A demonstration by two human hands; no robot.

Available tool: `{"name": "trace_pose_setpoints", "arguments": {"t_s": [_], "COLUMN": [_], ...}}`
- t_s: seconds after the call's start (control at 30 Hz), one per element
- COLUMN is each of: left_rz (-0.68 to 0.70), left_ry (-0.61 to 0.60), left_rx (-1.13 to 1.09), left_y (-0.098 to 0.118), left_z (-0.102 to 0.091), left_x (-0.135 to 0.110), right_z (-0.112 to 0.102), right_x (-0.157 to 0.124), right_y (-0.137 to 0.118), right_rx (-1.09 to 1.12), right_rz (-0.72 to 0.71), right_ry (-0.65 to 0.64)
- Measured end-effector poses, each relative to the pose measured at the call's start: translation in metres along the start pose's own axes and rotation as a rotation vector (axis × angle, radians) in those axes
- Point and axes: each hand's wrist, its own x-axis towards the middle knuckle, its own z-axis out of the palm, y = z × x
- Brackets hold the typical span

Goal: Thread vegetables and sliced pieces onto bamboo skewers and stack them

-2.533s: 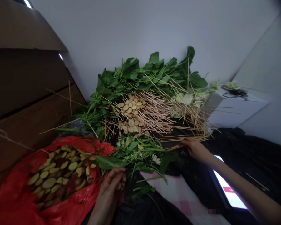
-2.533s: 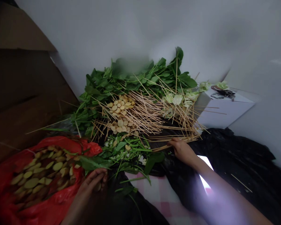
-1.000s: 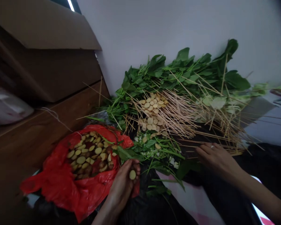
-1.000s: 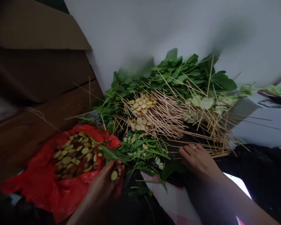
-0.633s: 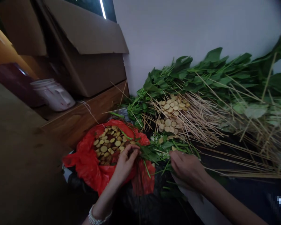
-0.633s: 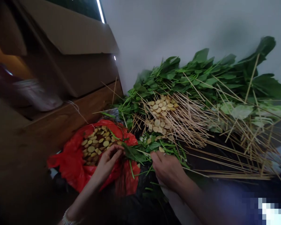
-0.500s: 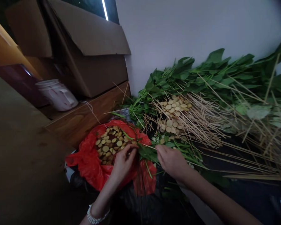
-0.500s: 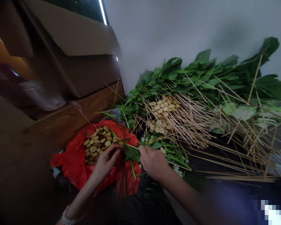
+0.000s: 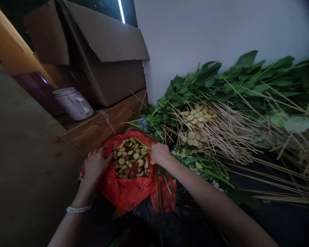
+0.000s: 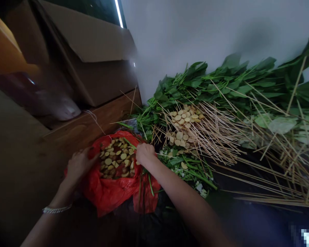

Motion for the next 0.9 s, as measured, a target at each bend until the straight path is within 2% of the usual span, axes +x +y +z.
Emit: {"name": "trace_pose_setpoints", "arguments": {"t_s": [0.13, 0.33, 0.43, 0.53, 0.63, 0.77, 0.83, 0.9], "left_rz": [-0.018, -0.127, -0.173, -0.196, -0.174, -0.151, -0.16, -0.146], "left_ry": [-0.01, -0.128, -0.106, -0.033, 0.002, 0.052, 0.051, 0.013], "left_rx": [-0.04, -0.091, -0.161, -0.231, -0.276, -0.289, -0.284, -0.28], "left_y": [-0.001, -0.01, -0.012, -0.01, -0.007, -0.004, -0.004, -0.005], "left_z": [0.007, 0.01, 0.009, 0.01, 0.014, 0.021, 0.024, 0.024], "left_x": [-0.008, 0.0, 0.005, 0.008, 0.007, 0.005, 0.005, 0.008], "right_z": [-0.002, -0.02, -0.024, -0.022, -0.017, -0.005, 0.0, 0.004], "right_x": [-0.005, -0.023, -0.031, -0.04, -0.051, -0.066, -0.072, -0.078], "right_y": [0.005, 0.025, 0.033, 0.028, 0.012, -0.005, -0.005, -0.002], "right_rx": [-0.002, -0.034, -0.062, -0.091, -0.102, -0.084, -0.079, -0.081], "right_rz": [-0.036, -0.035, -0.023, -0.025, -0.146, -0.434, -0.5, -0.507], "right_ry": [-0.015, 0.067, 0.096, 0.128, 0.123, -0.002, -0.039, -0.047]}}
